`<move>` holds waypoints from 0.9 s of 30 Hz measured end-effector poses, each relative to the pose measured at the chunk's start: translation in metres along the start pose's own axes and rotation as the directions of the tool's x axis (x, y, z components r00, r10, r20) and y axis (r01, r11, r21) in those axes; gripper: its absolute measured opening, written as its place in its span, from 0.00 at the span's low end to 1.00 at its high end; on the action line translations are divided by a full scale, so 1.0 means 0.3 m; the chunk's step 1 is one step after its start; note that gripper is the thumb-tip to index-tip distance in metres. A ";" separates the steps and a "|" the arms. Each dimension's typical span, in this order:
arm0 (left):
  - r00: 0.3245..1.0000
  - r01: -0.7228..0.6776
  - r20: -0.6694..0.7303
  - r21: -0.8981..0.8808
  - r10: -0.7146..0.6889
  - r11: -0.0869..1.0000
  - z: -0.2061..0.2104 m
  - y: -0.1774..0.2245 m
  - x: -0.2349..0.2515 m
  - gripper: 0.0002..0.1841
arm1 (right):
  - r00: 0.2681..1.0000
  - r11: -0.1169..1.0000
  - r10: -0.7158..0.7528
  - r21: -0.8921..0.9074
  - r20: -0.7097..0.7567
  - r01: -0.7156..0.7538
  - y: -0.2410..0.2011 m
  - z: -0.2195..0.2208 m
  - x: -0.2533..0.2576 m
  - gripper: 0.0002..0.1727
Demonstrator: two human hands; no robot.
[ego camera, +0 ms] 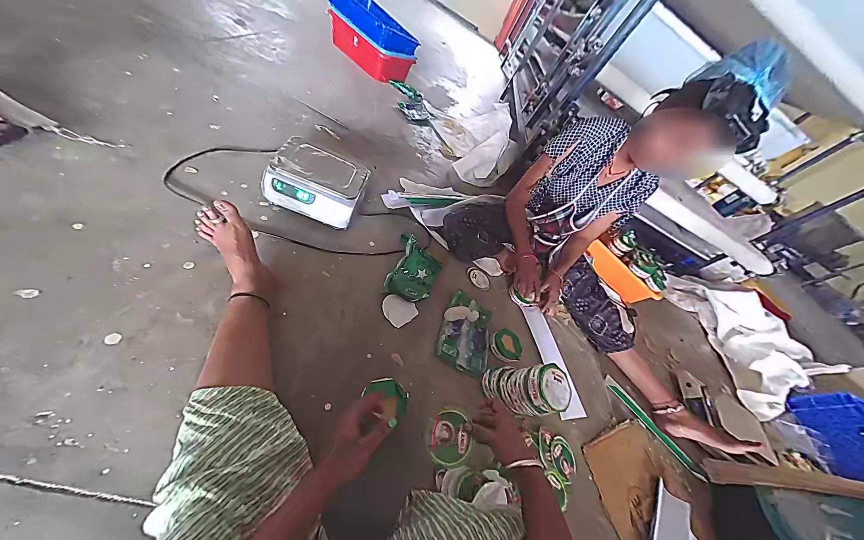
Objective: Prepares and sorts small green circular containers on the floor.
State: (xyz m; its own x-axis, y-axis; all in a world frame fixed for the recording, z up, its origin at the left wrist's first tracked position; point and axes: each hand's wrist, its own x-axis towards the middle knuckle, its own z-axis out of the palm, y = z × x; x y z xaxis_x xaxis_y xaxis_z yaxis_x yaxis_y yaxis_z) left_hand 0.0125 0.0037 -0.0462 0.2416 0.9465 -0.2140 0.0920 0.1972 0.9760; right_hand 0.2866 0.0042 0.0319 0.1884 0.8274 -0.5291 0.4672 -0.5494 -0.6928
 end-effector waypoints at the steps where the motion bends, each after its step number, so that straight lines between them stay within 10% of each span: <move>1: 0.998 0.015 0.059 -0.124 -0.008 0.992 0.020 -0.006 -0.010 0.33 | 1.000 0.999 -0.013 0.041 0.027 0.012 -0.032 0.046 -0.008 0.32; 5: 0.995 0.063 -0.056 -0.248 -0.079 0.967 0.048 0.025 0.003 0.36 | 0.999 0.999 -0.022 0.049 0.046 0.019 -0.090 0.212 0.048 0.33; 15: 0.966 0.146 -0.251 0.332 -0.061 0.932 0.008 0.017 0.099 0.34 | 0.999 0.992 -0.048 -0.116 -0.013 0.046 -0.106 0.354 0.207 0.39; 21: 0.978 -0.189 0.072 0.700 0.196 0.689 0.070 0.004 0.102 0.44 | 0.997 0.984 -0.071 -0.162 0.021 0.073 -0.117 0.341 0.206 0.38; 27: 0.976 -0.195 0.215 0.837 0.019 0.511 0.145 -0.066 0.132 0.53 | 0.998 0.996 -0.047 -0.076 0.033 0.049 -0.085 0.329 0.230 0.37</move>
State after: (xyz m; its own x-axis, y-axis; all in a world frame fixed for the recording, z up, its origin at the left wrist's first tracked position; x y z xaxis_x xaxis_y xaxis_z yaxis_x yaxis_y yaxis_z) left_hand 0.0624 0.0263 -0.0758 0.4455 0.8729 -0.1989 0.8090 -0.2974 0.5070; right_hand 0.2024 0.0638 -0.0351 0.1382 0.8479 -0.5119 0.5397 -0.4978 -0.6789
